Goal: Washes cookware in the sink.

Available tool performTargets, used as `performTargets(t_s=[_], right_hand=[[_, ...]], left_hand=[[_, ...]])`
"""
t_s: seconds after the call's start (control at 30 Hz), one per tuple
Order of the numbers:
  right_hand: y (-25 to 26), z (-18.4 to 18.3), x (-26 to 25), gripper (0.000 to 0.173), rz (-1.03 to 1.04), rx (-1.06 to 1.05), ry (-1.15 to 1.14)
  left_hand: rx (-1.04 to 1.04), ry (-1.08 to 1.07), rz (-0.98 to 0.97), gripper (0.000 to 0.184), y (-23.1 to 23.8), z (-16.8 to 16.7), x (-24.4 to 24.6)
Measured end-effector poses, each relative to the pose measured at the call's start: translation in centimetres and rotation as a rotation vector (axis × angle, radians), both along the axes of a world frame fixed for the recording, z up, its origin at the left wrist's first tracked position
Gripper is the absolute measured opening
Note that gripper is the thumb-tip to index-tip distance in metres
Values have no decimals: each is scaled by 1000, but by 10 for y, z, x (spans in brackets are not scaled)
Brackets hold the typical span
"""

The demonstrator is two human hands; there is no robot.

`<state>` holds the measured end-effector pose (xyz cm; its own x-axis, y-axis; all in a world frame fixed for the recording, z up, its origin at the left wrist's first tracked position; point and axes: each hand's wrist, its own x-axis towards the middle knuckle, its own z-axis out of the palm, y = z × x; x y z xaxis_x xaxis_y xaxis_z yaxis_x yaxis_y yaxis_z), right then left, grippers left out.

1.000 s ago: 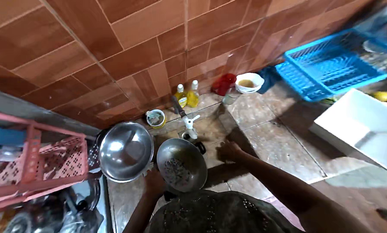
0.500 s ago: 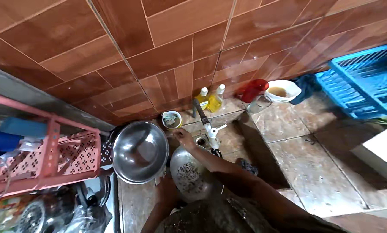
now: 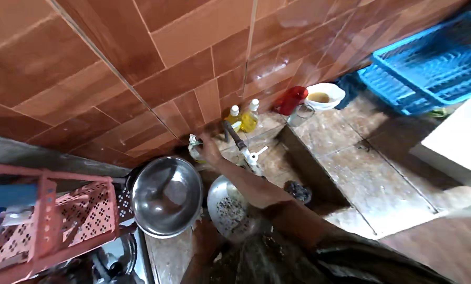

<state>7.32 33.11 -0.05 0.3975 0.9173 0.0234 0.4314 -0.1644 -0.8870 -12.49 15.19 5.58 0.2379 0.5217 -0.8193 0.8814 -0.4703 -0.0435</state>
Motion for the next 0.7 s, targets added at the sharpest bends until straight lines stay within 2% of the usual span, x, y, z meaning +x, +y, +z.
performTargets(t_s=[0.1, 0.17, 0.27, 0.33, 0.4, 0.47, 0.53, 0.63, 0.7], right_hand=[[-66, 8, 0, 32, 26, 145, 81], [-113, -2, 3, 31, 20, 137, 123], [-176, -38, -1, 29, -1, -132, 322], [-207, -58, -19, 39, 157, -393, 428], [-230, -68, -51, 40, 411, -368, 452], [-233, -71, -73, 33, 568, -213, 322], [-211, -78, -65, 33, 590, -117, 130], [-169, -90, -20, 36, 560, -180, -105], [-166, -110, 15, 38, 561, -269, -215]], left_hand=[[44, 31, -48, 61, -2, -1, 0], [69, 26, -59, 57, 1, -2, 3], [51, 37, -70, 54, 5, 5, 11], [59, 66, -101, 55, 5, 9, 17], [71, 108, -118, 55, 5, 13, 27], [75, 142, -130, 54, 5, 16, 36], [86, 166, -166, 56, 2, 20, 44], [155, 185, -233, 55, -7, 21, 53], [208, 188, -266, 52, -12, 24, 62]])
